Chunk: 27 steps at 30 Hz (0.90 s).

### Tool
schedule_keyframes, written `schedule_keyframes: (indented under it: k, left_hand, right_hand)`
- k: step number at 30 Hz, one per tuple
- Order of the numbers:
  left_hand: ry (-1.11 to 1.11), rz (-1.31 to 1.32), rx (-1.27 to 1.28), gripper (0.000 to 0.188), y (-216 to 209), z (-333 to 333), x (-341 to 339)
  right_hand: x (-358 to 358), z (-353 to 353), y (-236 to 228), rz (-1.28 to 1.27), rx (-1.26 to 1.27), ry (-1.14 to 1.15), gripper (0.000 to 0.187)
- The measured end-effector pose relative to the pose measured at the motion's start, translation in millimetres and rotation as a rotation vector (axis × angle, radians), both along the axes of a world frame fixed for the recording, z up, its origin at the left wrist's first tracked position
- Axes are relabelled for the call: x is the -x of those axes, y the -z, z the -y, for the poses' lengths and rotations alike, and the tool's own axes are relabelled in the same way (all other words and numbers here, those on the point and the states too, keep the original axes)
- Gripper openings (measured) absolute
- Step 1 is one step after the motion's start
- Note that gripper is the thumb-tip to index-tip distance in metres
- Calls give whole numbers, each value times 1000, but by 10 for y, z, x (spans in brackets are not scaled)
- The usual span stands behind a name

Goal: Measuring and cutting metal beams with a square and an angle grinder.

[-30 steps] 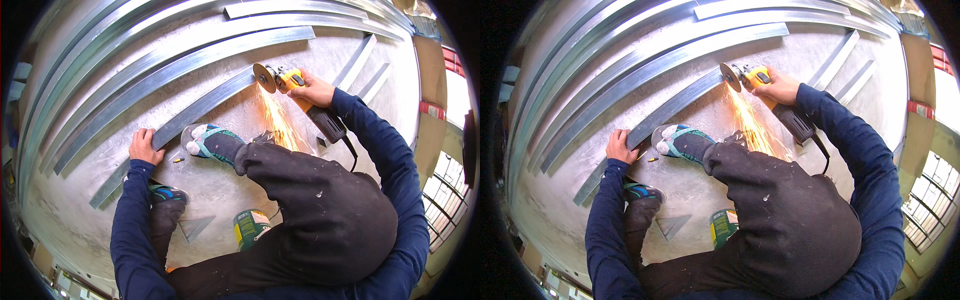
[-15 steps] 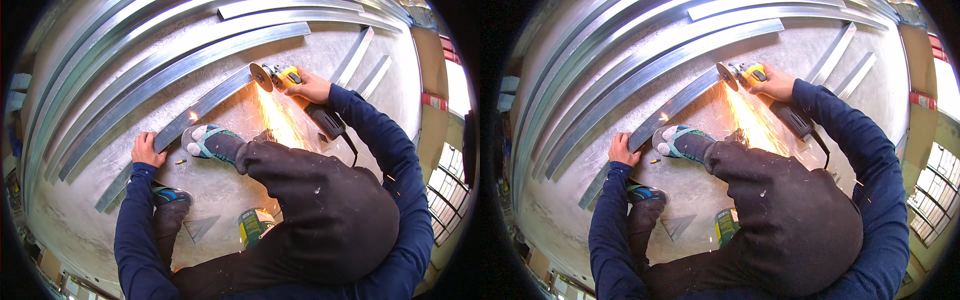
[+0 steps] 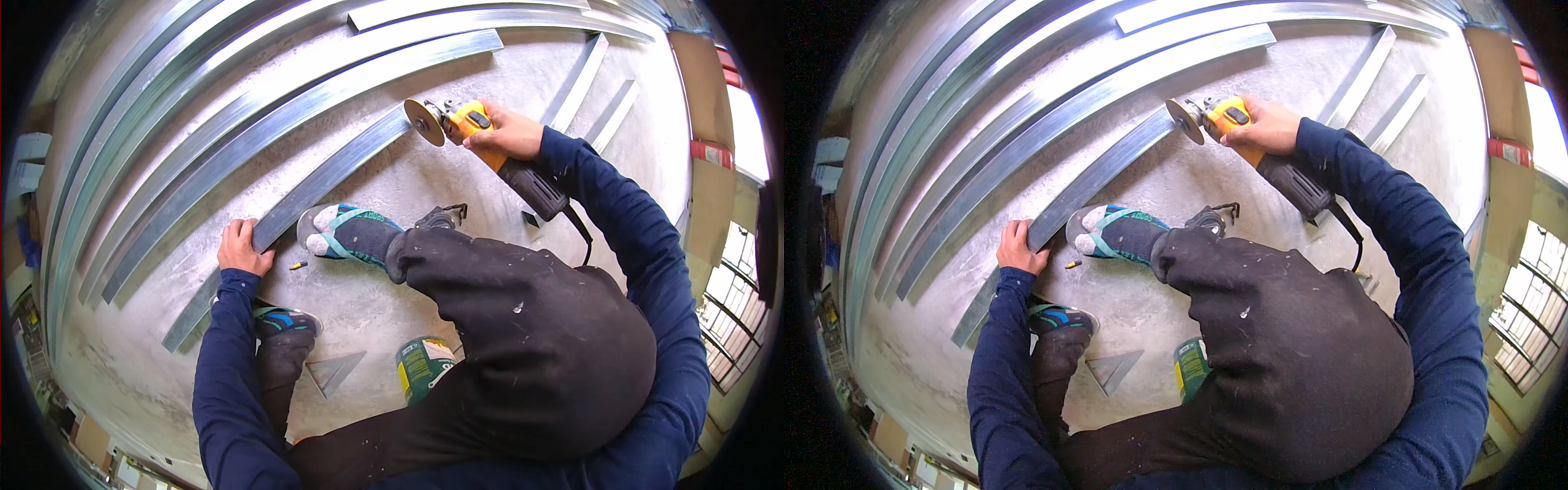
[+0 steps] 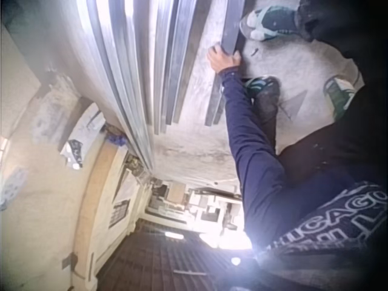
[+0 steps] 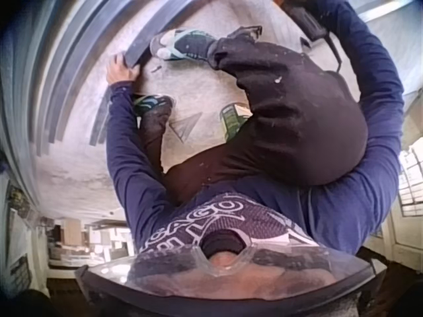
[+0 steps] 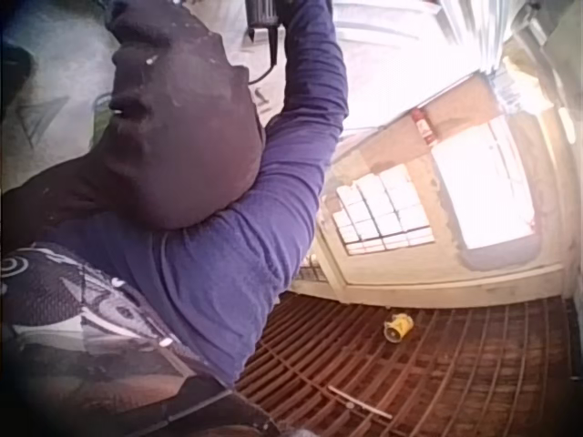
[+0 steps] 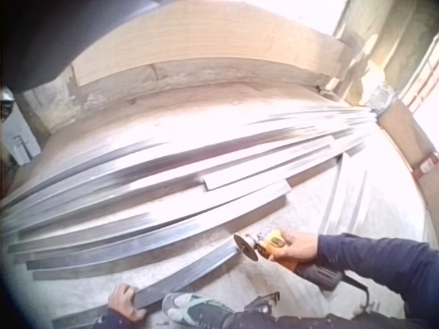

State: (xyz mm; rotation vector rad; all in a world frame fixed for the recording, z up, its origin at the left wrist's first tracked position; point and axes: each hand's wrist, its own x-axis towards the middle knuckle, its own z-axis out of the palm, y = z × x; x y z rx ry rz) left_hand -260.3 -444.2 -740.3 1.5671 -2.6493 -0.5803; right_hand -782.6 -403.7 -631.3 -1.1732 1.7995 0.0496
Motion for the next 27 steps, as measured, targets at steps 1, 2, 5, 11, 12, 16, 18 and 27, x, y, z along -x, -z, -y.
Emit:
schedule_keyframes:
  k: [1, 2, 5, 11, 12, 16, 18, 27]
  left_hand:
    - [0, 2, -5, 61, 1, 1, -2]
    - [0, 5, -26, 61, 1, 2, -3]
    - [1, 20, -28, 61, 0, 4, 0]
    - [9, 10, -18, 60, -11, -3, 11]
    - [11, 9, 1, 60, -10, 0, 12]
    - [18, -4, 19, 59, -4, 3, 13]
    - [18, -9, 28, 58, 3, 3, 19]
    - [25, -6, 25, 55, -11, 12, 22]
  right_hand:
    - [-7, -3, 3, -23, -19, -6, 70]
    - [-15, -4, 4, -66, -48, -12, 71]
    - [-36, -15, -1, 17, -43, 31, 70]
    - [-80, 11, 7, -32, -45, 47, 82]
    - [-87, 19, 6, -15, -38, 42, 82]
    - [-120, 26, -28, 3, -26, 47, 71]
    - [-137, 26, -49, -7, -24, 29, 72]
    - [-134, -3, -41, -46, -64, 37, 83]
